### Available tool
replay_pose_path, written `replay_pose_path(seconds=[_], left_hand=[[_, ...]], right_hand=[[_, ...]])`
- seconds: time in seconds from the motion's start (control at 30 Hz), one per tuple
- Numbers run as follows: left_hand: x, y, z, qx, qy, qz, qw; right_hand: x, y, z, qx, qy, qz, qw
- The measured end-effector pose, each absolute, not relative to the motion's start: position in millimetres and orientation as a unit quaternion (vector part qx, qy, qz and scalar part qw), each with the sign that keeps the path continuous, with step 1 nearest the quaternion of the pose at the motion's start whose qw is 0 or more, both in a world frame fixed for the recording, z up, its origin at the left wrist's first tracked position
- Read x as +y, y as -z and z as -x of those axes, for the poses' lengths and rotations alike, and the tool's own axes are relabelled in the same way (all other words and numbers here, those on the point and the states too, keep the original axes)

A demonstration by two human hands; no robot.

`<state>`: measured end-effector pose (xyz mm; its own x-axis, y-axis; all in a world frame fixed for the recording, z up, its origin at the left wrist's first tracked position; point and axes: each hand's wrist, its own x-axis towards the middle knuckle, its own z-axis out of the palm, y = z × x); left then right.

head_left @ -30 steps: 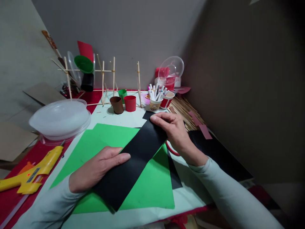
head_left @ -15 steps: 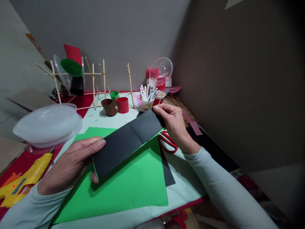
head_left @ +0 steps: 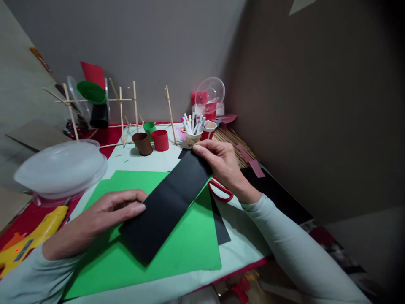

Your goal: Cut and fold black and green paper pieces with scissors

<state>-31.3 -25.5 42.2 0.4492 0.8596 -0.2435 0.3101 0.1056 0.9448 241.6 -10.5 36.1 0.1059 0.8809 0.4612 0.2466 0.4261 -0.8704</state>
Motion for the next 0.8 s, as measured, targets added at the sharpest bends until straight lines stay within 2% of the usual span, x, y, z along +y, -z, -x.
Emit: replay_pose_path(seconds=[0.1, 0.2, 0.43, 0.57, 0.7, 0.8], left_hand=[[-23.2, -38.9, 20.0, 0.434, -0.186, -0.660, 0.584], [-24.8, -36.3, 9.6, 0.401, -0.174, -0.638, 0.634], [-33.9, -32.1, 3.6, 0.365, -0.218, -0.610, 0.668], [-39.1, -32.2, 5.6, 0.387, -0.218, -0.637, 0.630], [-40.6, -35.2, 7.2, 0.417, -0.248, -0.655, 0.580], [-41.1, -36.4, 8.5, 0.416, -0.284, -0.662, 0.555]], right_hand=[[-20.7, -35.6, -227.0, -0.672, -0.279, 0.438, 0.528], [-32.0, -34.0, -210.1, -0.720, -0.274, 0.420, 0.480], [-47.1, -29.3, -188.5, -0.748, -0.309, 0.377, 0.450], [-42.6, -33.2, -196.5, -0.720, -0.382, 0.394, 0.425], [-34.0, -36.2, -210.1, -0.644, -0.485, 0.394, 0.442], [-35.3, -37.9, -211.8, -0.645, -0.507, 0.408, 0.402]])
